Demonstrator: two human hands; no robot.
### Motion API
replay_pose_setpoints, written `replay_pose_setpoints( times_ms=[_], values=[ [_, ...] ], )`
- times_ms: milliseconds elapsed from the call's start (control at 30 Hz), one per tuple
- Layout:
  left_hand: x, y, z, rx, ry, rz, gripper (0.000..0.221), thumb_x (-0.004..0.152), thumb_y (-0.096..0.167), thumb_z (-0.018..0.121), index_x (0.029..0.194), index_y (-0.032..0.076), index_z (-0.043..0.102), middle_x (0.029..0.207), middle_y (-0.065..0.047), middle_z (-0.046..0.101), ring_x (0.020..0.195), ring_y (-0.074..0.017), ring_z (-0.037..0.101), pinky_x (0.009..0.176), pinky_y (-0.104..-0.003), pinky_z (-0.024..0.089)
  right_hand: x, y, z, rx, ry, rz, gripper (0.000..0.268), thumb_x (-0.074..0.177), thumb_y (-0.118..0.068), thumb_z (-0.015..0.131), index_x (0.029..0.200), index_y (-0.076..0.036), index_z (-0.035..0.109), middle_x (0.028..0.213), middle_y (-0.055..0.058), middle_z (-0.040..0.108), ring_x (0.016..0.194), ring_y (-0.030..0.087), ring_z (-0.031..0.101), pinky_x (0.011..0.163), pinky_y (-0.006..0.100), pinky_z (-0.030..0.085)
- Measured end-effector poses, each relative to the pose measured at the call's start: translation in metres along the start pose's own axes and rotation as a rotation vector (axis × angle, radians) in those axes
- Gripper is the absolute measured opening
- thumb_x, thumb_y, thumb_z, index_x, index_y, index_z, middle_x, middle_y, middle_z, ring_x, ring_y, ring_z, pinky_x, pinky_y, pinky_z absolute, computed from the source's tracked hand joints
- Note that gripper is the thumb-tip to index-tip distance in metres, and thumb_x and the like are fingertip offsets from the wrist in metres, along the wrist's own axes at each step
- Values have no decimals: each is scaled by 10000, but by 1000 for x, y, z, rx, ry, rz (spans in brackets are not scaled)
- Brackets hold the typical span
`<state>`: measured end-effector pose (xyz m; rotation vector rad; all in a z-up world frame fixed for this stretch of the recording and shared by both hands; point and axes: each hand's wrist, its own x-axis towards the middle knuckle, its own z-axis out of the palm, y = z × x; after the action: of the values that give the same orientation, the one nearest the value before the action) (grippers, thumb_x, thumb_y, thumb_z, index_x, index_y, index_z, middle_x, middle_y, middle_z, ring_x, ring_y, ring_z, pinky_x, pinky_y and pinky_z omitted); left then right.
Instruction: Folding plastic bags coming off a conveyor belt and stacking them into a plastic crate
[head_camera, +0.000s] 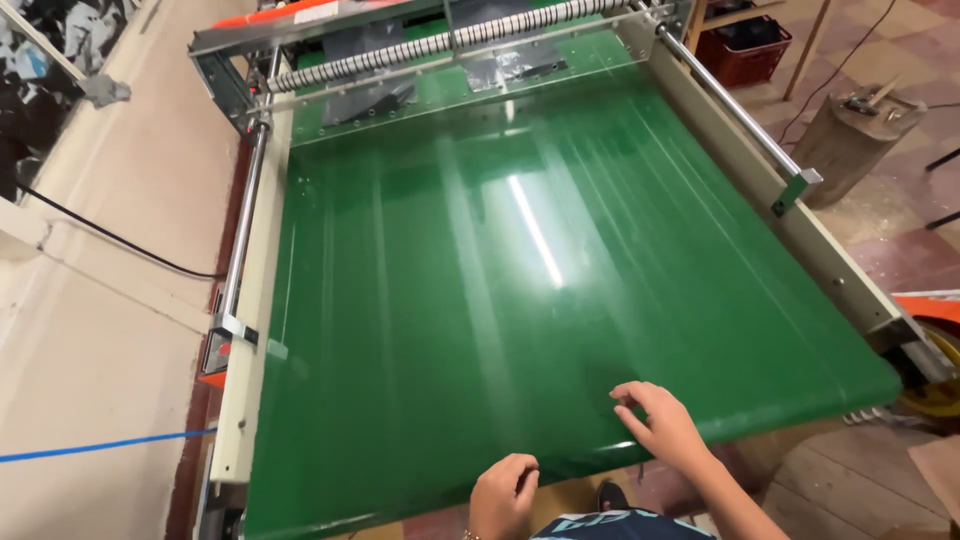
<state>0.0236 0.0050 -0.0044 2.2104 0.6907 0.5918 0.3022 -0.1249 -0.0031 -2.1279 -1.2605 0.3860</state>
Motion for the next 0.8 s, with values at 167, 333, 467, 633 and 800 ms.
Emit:
replay_pose_setpoints(
  times_ms=[167,333,467,633,800],
  values=[
    [29,13,11,26,9,-38,65,855,179,589,833,189,649,770,34,653,653,-177,594,576,-333,459,25,15,-27,5,19,1,196,898,-284,602,1059,-223,695,934,-72,737,851,120,675,704,295,524],
    [47,18,32,54,22,-24,53,863,162,606,847,194,646,812,45,602,637,-155,558,518,-314,427,31,43,-33,24,-1,22,173,884,-265,606,1030,-225,690,923,-80,722,848,109,677,729,274,525],
    [58,25,45,47,4,-23,54,865,139,608,863,183,639,810,41,596,622,-153,546,521,-311,425,30,62,-43,36,-33,103,151,881,-265,611,1013,-238,680,940,-103,708,760,106,647,714,262,508],
    [75,32,55,56,-14,10,55,880,136,606,872,178,640,790,33,600,666,-166,569,556,-320,448,32,79,-53,35,-23,139,120,865,-244,631,978,-245,671,912,-105,701,722,110,621,717,262,490],
    [82,39,61,28,-45,85,58,900,112,591,867,149,621,798,7,594,681,-176,561,566,-319,451,33,85,-50,22,-41,142,141,857,-234,623,986,-243,680,930,-107,701,761,106,637,728,266,492]
  ],
)
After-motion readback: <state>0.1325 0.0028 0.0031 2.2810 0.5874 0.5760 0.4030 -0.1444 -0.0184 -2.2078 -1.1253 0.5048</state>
